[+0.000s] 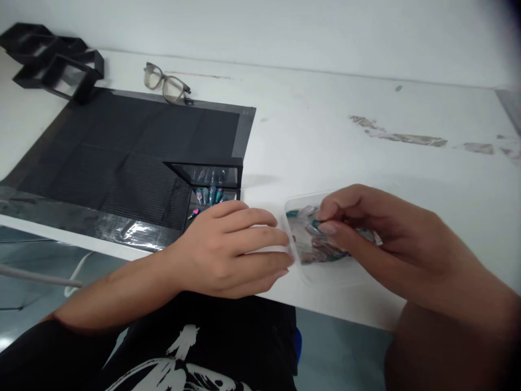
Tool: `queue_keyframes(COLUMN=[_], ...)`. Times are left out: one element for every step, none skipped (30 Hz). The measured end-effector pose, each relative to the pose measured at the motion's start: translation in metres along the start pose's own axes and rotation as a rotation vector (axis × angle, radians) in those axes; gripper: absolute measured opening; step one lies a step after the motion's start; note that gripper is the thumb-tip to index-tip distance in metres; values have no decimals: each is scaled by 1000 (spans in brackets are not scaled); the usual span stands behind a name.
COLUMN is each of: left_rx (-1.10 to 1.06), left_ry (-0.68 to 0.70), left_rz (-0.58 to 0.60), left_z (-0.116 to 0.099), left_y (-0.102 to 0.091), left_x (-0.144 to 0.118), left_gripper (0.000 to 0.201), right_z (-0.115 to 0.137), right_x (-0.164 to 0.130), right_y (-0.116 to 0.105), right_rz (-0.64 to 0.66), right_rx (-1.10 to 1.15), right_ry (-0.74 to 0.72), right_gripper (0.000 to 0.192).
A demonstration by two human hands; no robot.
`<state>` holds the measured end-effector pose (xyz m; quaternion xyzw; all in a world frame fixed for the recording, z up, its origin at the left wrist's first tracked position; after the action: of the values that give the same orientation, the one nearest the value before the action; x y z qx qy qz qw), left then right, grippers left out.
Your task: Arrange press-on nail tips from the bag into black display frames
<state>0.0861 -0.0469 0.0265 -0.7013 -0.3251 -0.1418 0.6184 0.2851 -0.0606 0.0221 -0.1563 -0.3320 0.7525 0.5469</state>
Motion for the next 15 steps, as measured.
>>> queue_keyframes(left_rx=[-14, -29, -43, -57, -72, -84, -92, -95, -95, -93, -94, -103, -122, -139, -154], left_ry=[-8, -17, -28, -36, -40, -42, -44, -49, -56, -64, -74, -80, -76, -99, -139], left_rz=[-39, -85, -135, -181, -205, -206, -194, -176, -161, -167, -186, -199, -197, -184, -167], left_z=[0, 0, 1, 1, 1, 1, 1, 0, 0, 0, -1, -2, -4, -5, -6], left_y=[-2, -5, -9, -12, -15, -17, -18, -19, -20, -22, -24, -25, -25, -25, -24], left_x=[1, 2, 3, 3, 3, 3, 3, 3, 4, 4, 4, 4, 3, 3, 2], left_gripper=[14, 15, 16, 17, 19, 22, 23, 23, 22, 19, 16, 14, 12, 10, 8], right_z=[6, 12, 18, 23, 28, 31, 34, 36, 37, 37, 36, 36, 35, 36, 36], right_x=[0, 0, 1, 1, 2, 2, 3, 4, 4, 4, 5, 5, 6, 6, 7], right_y=[0, 0, 2, 4, 7, 11, 14, 17, 19, 20, 21, 21, 20, 20, 20], right_rz=[-25, -43, -54, -56, -50, -39, -31, -30, -37, -52, -68, -84, -89, -81, -64], right_rx=[34, 61, 84, 104, 123, 143, 164, 183, 198, 211, 226, 243, 266, 294, 330], right_ry=[-42, -86, -124, -159, -189, -213, -231, -243, -249, -249, -242, -234, -225, -222, -228], right_gripper=[4, 3, 4, 6, 7, 9, 11, 12, 13, 14, 15, 15, 15, 15, 14])
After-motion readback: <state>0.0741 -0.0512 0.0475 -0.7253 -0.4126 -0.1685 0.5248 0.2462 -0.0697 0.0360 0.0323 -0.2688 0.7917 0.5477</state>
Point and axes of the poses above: each hand's wrist, its own x-axis towards the middle knuckle, its own y-axis out of the palm, z = x × y, the point moved 5 cm from there along x, towards the middle knuckle, and after that the axes turned 5 degrees about -y, right-handed, at the moved point
